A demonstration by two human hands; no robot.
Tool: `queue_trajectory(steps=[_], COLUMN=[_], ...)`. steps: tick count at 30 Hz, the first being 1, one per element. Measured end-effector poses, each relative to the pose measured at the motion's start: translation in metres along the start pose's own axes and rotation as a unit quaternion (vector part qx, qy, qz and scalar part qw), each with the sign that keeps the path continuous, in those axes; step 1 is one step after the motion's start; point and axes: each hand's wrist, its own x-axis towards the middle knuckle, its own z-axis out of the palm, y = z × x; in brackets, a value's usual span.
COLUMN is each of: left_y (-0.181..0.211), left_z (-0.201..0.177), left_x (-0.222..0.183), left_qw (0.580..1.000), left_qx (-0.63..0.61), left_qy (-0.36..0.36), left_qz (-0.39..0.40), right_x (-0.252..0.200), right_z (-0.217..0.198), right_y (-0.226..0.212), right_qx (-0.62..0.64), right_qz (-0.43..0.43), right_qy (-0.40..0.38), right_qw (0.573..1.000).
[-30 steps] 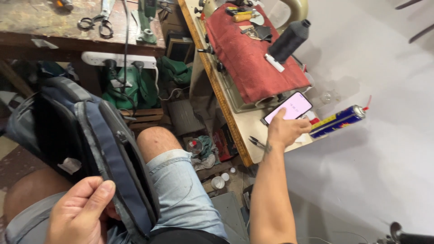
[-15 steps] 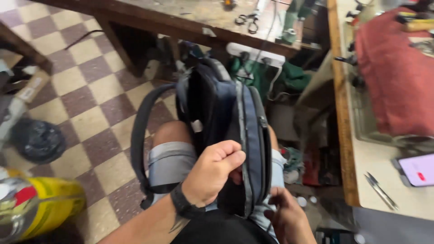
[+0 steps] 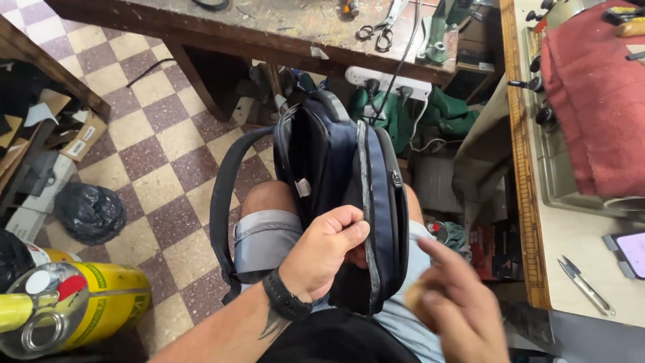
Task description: Finishing the ends of a zipper on a backpack by singeing them with a lighter and pressing them with a wooden tool to ensure a clean finish.
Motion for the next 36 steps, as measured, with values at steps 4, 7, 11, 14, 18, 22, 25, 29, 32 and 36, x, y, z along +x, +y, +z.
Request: queue_trajectory(steps=[4, 7, 11, 14, 18, 22, 25, 29, 32, 36], left_y=[-0.001, -0.003, 0.001, 0.03, 0.017, 0.002, -0.007, -0.011, -0.01, -0.037], left_z=[0.001, -0.009, -0.014, -0.002, -0.01, -0.014, -0.015, -0.012, -0.002, -0.008], left_x=[0.005, 0.012, 0.025, 0.03, 0.057, 0.058, 0.054, 0.046, 0.041, 0.057], left_qw=[0.998, 0.995, 0.986, 0.941, 0.856, 0.899, 0.965, 0.971, 0.979, 0.99], left_qx=[0.035, 0.065, 0.133, 0.322, 0.495, 0.399, 0.231, 0.214, 0.191, 0.113], left_qy=[0.037, 0.066, 0.096, 0.109, 0.143, 0.164, 0.108, 0.038, 0.024, 0.048], left_qz=[0.024, 0.028, -0.002, -0.003, 0.028, 0.074, 0.065, 0.098, 0.067, 0.062], right_x=[0.015, 0.011, 0.012, 0.008, 0.009, 0.013, 0.022, 0.052, 0.078, 0.106], right_z=[0.022, 0.039, 0.055, 0.064, 0.069, 0.058, 0.024, 0.006, 0.023, 0.023], right_y=[-0.01, 0.009, 0.027, 0.038, 0.044, 0.043, 0.031, 0.005, -0.015, 0.004], right_qx=[-0.307, -0.371, -0.416, -0.434, -0.439, -0.409, -0.269, -0.182, -0.265, -0.227], right_qz=[0.002, -0.006, -0.008, -0.056, -0.088, -0.071, -0.018, -0.038, -0.006, -0.131], right_qy=[-0.185, -0.217, -0.223, -0.231, -0.233, -0.254, -0.281, -0.091, 0.023, 0.034], right_qw=[0.934, 0.903, 0.882, 0.869, 0.863, 0.873, 0.921, 0.978, 0.964, 0.964])
